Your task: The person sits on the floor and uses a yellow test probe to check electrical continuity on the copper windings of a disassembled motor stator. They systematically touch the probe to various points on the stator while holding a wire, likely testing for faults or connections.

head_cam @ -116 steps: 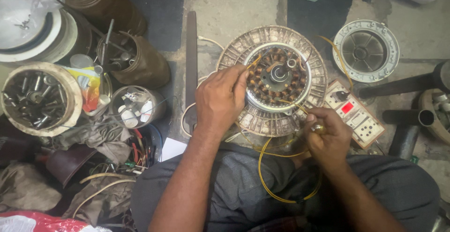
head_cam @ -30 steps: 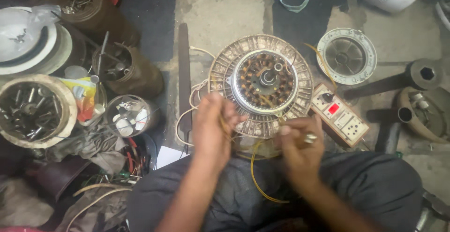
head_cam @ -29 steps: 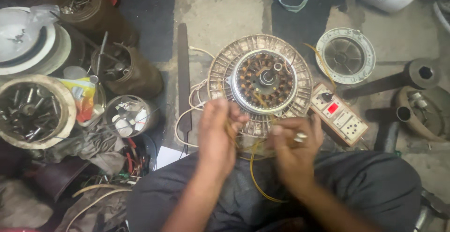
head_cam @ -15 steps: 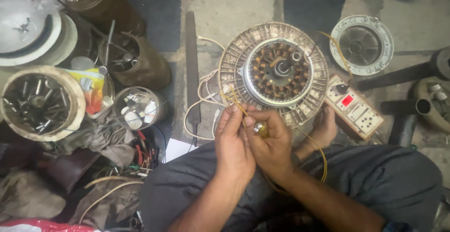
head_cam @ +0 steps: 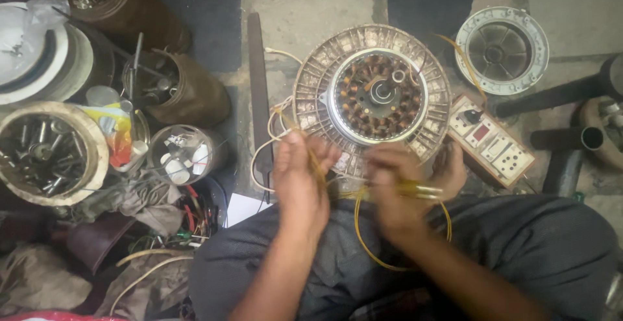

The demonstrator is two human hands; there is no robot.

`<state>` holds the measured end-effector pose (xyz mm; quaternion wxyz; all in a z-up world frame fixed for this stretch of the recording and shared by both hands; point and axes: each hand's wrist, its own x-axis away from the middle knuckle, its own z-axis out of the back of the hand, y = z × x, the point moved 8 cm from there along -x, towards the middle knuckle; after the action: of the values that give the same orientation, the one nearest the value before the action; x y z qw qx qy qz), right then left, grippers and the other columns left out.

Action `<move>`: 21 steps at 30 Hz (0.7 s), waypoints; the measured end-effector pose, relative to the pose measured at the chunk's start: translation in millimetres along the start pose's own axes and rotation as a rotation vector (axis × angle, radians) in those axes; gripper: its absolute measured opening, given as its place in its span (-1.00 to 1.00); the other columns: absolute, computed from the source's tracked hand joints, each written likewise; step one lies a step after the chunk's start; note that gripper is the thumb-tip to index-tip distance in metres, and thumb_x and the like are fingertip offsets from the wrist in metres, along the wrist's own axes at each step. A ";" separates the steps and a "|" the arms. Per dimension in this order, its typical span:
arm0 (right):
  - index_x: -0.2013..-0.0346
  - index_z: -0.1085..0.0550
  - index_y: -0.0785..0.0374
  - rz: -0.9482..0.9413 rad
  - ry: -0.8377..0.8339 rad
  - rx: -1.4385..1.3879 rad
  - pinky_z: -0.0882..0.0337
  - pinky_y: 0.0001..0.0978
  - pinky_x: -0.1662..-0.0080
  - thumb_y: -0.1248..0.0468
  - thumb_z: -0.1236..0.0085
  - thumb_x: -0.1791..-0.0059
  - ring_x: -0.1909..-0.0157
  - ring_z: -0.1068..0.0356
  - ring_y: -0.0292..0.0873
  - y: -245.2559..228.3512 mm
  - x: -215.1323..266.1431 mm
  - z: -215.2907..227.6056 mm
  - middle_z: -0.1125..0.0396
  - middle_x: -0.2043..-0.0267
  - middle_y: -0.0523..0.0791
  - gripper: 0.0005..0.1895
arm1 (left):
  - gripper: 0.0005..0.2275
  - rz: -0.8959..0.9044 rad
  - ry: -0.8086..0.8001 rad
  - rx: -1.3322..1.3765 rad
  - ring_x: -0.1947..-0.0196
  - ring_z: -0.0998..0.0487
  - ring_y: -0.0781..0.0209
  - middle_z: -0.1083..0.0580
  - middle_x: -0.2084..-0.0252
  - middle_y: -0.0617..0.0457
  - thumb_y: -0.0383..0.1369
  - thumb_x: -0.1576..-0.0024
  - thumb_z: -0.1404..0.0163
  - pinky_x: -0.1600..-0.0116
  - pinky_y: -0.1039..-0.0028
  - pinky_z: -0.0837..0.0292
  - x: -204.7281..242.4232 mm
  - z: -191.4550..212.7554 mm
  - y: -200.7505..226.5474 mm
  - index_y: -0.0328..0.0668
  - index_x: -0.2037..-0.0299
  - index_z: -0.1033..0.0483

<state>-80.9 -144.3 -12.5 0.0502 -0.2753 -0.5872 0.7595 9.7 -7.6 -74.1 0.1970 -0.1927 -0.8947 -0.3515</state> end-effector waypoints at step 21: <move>0.10 -0.42 0.41 -0.232 -0.332 0.037 -0.54 -0.28 -0.07 0.31 -0.22 -0.11 0.05 -0.53 -0.08 86.5 -194.4 35.6 -0.50 0.13 0.08 -0.79 | -0.55 -0.279 0.082 -0.628 0.28 -0.47 0.29 -0.43 0.25 0.03 -0.45 -0.03 -0.18 0.19 0.48 -0.45 -106.8 -33.4 15.4 -0.36 -0.11 -0.31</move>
<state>87.5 -279.2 -16.6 0.0451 -0.0758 -0.6012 0.7942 115.0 -42.8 -95.2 0.1140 -0.1057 -0.7519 -0.6407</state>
